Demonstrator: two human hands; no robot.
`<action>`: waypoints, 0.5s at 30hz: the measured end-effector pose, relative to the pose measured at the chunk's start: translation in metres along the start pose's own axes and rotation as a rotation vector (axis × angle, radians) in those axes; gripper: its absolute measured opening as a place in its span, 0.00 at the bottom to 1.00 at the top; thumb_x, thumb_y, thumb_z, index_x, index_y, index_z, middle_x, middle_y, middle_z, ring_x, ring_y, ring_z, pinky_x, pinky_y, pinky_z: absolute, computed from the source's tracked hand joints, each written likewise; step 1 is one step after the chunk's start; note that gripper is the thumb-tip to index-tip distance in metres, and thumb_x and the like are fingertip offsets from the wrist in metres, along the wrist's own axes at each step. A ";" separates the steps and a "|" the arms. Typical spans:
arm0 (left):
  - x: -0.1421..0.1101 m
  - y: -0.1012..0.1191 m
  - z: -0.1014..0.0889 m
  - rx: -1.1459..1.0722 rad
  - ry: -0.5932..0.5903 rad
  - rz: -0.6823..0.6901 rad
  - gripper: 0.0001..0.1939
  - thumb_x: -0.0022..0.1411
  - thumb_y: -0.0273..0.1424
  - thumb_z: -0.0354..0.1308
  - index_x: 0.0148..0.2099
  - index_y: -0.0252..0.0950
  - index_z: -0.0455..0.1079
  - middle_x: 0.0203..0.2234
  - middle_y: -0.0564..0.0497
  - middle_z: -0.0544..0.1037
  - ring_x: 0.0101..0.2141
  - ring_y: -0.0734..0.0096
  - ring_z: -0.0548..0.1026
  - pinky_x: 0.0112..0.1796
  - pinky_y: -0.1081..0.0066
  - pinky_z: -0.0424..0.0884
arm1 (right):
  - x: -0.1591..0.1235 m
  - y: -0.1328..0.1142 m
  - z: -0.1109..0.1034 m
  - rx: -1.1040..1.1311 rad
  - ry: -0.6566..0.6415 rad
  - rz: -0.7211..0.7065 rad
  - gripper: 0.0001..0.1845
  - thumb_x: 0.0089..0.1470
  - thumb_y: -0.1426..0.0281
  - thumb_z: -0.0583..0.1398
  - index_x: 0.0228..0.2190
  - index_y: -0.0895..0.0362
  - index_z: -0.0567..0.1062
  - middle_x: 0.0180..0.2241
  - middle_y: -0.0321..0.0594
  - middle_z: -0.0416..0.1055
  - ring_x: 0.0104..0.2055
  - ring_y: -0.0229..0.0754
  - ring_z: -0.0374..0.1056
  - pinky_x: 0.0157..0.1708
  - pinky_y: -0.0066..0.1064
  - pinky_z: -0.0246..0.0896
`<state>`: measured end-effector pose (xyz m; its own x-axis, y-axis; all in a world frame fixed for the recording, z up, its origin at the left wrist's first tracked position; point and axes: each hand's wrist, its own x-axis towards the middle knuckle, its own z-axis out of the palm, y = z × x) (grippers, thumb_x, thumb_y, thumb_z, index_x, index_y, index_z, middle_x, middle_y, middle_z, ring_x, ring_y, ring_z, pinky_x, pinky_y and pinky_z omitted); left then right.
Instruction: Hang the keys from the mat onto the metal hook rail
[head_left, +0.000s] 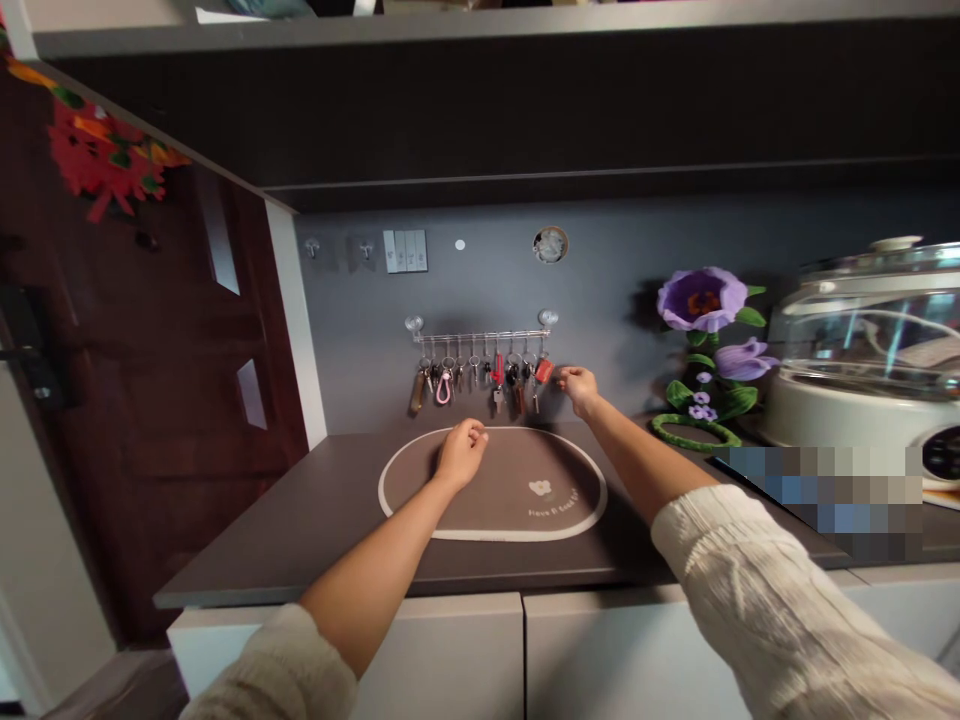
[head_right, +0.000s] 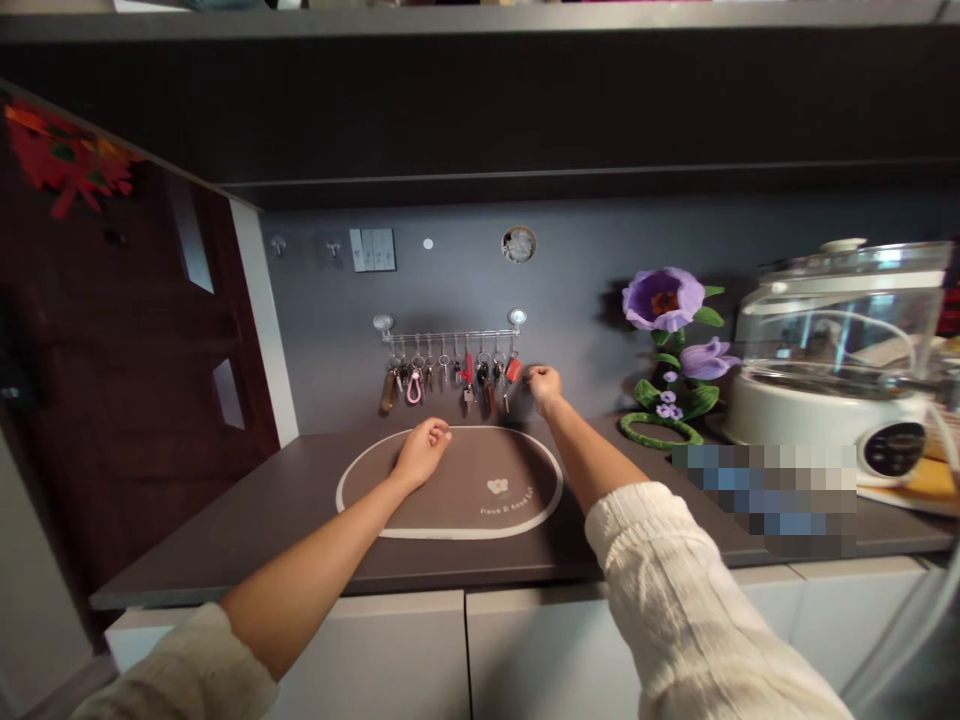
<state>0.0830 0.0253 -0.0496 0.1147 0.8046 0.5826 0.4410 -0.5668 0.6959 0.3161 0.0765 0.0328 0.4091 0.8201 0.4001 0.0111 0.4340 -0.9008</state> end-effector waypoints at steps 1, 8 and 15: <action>0.000 0.003 -0.002 -0.025 0.003 -0.002 0.10 0.53 0.28 0.53 0.39 0.34 0.66 0.25 0.54 0.69 0.26 0.78 0.66 0.31 0.74 0.63 | -0.007 0.000 -0.001 -0.012 0.027 0.010 0.05 0.39 0.70 0.58 0.23 0.57 0.66 0.15 0.29 0.59 0.16 0.29 0.51 0.17 0.21 0.50; -0.012 0.038 -0.027 -0.378 -0.003 -0.083 0.34 0.49 0.25 0.56 0.58 0.34 0.51 0.21 0.59 0.62 0.22 0.82 0.62 0.28 0.78 0.61 | -0.086 -0.021 0.007 0.022 -0.061 0.072 0.26 0.40 0.69 0.60 0.44 0.54 0.66 0.26 0.32 0.64 0.21 0.30 0.57 0.24 0.24 0.58; -0.044 0.062 -0.073 -0.367 -0.184 0.094 0.50 0.49 0.24 0.56 0.64 0.42 0.25 0.22 0.60 0.63 0.24 0.83 0.62 0.30 0.79 0.62 | -0.163 -0.042 0.009 0.043 -0.412 -0.157 0.53 0.38 0.70 0.63 0.60 0.49 0.39 0.21 0.26 0.59 0.23 0.30 0.56 0.29 0.24 0.58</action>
<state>0.0401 -0.0586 -0.0009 0.3106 0.7459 0.5892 0.0783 -0.6378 0.7662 0.2406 -0.0722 0.0072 0.0074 0.8196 0.5728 0.0023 0.5728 -0.8197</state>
